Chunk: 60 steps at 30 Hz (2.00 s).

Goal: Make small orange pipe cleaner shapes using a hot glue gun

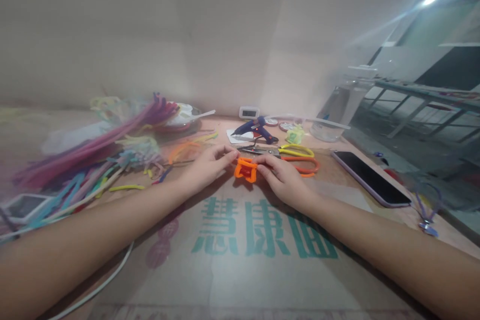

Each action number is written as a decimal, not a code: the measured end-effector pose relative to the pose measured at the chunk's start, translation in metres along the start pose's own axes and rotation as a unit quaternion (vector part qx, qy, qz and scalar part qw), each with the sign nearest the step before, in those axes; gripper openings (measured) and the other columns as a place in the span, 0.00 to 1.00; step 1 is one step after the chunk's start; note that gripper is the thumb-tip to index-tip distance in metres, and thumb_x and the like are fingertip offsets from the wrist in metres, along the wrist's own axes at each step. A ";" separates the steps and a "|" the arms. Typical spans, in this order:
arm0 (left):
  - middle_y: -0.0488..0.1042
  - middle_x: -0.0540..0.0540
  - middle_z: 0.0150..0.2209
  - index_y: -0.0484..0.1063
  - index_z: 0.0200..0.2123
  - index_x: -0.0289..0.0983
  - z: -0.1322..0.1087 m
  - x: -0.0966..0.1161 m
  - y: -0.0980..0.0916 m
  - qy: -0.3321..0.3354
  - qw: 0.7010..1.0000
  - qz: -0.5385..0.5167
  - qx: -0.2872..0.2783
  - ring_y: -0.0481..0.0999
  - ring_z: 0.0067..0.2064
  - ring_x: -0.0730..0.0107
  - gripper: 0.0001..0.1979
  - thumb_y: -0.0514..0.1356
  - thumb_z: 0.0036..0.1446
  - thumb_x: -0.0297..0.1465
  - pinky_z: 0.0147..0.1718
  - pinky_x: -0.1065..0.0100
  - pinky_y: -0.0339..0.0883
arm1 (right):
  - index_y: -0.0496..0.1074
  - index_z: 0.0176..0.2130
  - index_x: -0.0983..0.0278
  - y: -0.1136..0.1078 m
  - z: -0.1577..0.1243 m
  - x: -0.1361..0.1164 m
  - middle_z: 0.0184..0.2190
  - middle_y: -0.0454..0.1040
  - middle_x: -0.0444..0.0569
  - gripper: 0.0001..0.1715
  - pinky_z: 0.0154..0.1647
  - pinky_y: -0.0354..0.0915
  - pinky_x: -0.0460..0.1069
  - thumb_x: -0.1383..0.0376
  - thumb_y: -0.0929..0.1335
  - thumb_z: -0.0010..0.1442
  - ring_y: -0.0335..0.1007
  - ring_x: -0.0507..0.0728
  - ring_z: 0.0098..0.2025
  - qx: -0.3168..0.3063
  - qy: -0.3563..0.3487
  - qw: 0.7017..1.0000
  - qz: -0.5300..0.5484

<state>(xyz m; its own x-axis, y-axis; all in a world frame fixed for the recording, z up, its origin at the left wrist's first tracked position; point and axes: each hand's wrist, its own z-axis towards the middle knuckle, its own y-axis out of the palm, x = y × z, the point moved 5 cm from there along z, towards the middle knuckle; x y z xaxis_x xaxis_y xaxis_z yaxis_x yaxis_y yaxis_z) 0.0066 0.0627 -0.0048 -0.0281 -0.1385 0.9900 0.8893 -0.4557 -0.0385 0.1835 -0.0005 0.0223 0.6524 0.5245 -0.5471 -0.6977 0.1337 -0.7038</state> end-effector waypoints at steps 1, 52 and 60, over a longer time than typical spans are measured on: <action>0.78 0.47 0.36 0.76 0.37 0.37 -0.001 0.000 0.002 -0.005 1.000 -0.024 -0.006 0.78 0.39 0.67 0.16 0.65 0.60 0.46 0.39 0.68 0.71 | 0.73 0.43 0.62 0.000 0.000 0.001 0.41 0.82 0.50 0.11 0.46 0.70 0.52 0.68 0.62 0.69 0.78 0.59 0.42 0.002 0.004 1.000 -0.001; 0.77 0.48 0.38 0.74 0.36 0.39 0.001 -0.009 -0.001 -0.013 0.998 -0.064 0.000 0.79 0.40 0.69 0.13 0.61 0.64 0.42 0.41 0.70 0.71 | 0.75 0.43 0.63 0.003 0.001 0.002 0.41 0.82 0.51 0.11 0.47 0.69 0.52 0.68 0.63 0.69 0.78 0.58 0.43 0.001 -0.020 1.000 -0.006; 0.75 0.51 0.31 0.72 0.33 0.38 -0.003 0.001 0.010 -0.025 0.990 -0.142 -0.013 0.76 0.31 0.72 0.02 0.60 0.58 0.27 0.31 0.73 0.69 | 0.75 0.43 0.62 0.007 0.002 0.002 0.42 0.82 0.50 0.11 0.47 0.69 0.51 0.68 0.63 0.69 0.78 0.58 0.43 -0.017 -0.006 1.000 0.003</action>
<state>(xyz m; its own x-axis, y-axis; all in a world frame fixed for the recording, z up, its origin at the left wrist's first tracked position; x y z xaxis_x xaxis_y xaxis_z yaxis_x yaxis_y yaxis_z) 0.0139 0.0554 -0.0043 -0.2516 0.0407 0.9670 0.8370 -0.4925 0.2385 0.1797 0.0033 0.0169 0.6445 0.5360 -0.5453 -0.6907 0.1022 -0.7159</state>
